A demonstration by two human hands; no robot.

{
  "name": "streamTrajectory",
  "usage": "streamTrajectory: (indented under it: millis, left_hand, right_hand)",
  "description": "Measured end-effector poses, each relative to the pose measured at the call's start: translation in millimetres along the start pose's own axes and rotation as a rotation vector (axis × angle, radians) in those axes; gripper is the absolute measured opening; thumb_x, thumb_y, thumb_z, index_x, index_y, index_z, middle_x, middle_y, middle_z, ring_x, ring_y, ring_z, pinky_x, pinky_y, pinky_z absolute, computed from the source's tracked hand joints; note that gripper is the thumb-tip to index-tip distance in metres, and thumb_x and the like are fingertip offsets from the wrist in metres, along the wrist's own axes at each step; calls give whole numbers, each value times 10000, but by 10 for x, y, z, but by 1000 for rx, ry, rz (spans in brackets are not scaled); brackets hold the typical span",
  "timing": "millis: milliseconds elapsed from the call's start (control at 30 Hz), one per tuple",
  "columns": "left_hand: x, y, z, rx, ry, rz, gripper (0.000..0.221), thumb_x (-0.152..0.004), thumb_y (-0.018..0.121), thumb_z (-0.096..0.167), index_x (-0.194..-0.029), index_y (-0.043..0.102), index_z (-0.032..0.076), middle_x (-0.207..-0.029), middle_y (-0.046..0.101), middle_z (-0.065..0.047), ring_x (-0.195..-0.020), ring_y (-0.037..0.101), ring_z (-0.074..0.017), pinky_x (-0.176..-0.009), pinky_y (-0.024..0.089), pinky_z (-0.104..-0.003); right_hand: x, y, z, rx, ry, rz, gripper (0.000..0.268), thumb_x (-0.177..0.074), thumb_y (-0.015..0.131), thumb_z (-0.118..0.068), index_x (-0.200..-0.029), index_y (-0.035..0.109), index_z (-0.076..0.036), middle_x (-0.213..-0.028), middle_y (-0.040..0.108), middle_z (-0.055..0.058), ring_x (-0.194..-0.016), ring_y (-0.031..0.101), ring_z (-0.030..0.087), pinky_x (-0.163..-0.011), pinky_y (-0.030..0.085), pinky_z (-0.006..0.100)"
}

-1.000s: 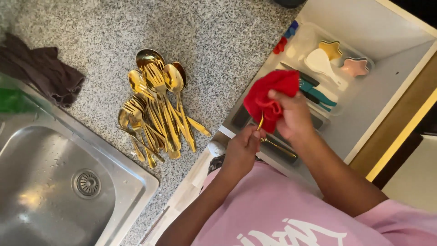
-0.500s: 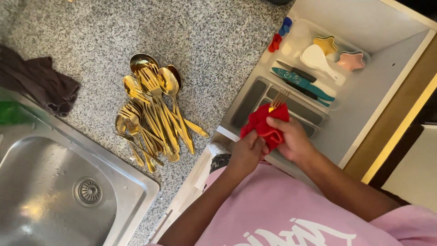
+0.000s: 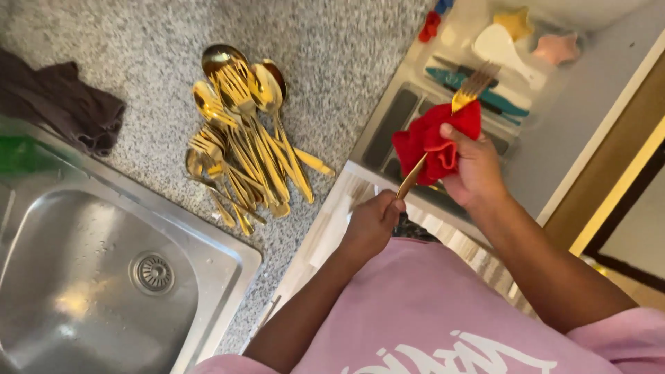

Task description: Drying a tray and gold-colored cutlery with a red cloth and organizing them into a kitchen drawer.

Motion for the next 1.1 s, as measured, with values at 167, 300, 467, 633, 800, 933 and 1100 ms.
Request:
streamTrajectory:
  millis: [167, 300, 467, 633, 800, 933, 1100]
  left_hand:
    - [-26, 139, 99, -172, 104, -1, 387, -1045, 417, 441, -934, 615, 127, -822, 703, -165, -897, 706, -428, -831, 552, -539]
    - [-200, 363, -10, -152, 139, 36, 303, -1029, 449, 293, -931, 619, 61, -867, 692, -240, -898, 693, -484, -794, 555, -564]
    - [-370, 523, 119, -562, 200, 94, 259, -966, 522, 294, -833, 609, 88, -723, 677, -153, -793, 726, -413, -733, 577, -541]
    - [-522, 611, 449, -710, 692, 305, 182, -950, 581, 325, -984, 699, 191, -823, 679, -66, -860, 715, -353, -858, 531, -513]
    - [-379, 168, 563, -645, 691, 412, 204, -1006, 556, 367, -1103, 700, 261, -857, 655, -31, -857, 698, -336, -848, 526, -483]
    - [-127, 6, 542, -453, 572, 462, 160, -1030, 593, 286, -1070, 731, 216, -841, 688, -36, -830, 707, -325, -816, 537, -436]
    - [142, -228, 425, -378, 424, 525, 152, -1015, 628, 234, -1115, 740, 209, -861, 716, -47, -857, 712, -319, -854, 532, -430]
  right_hand:
    - [251, -183, 431, 31, 19, 63, 284, -827, 824, -96, -1098, 744, -115, -1001, 752, 118, -924, 749, 272, -984, 559, 458]
    - [319, -542, 717, 54, 2, 144, 298, -835, 824, -103, -1120, 737, -105, -1004, 747, 107, -913, 734, 247, -968, 549, 435]
    - [328, -682, 575, 149, -24, 100, 292, -849, 793, -44, -1124, 702, -81, -946, 713, 86, -794, 698, 216, -814, 582, 378]
    - [-516, -1221, 45, 785, -136, -92, 261, -992, 707, -205, -1200, 622, -73, -902, 653, 108, -795, 667, 244, -744, 561, 413]
    - [-707, -1203, -511, 1637, -91, -262, 394, -1053, 546, -232, -1368, 574, 2, -1173, 673, 298, -1143, 631, 498, -1016, 451, 607]
    - [-839, -1288, -370, 1985, 215, -536, 503, -1031, 472, -335, -1338, 555, 55, -1172, 700, 325, -1086, 690, 466, -979, 525, 558]
    - [-1122, -1576, -87, 2010, 441, -668, 658, -987, 483, -356, -1494, 407, 57, -1263, 673, 301, -1155, 666, 429, -1013, 518, 537]
Point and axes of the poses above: each hand's wrist, its own x-axis away from the middle knuckle, its own y-axis out of the palm, z = x × y, the point moved 3 cm from there along -x, towards the middle knuckle
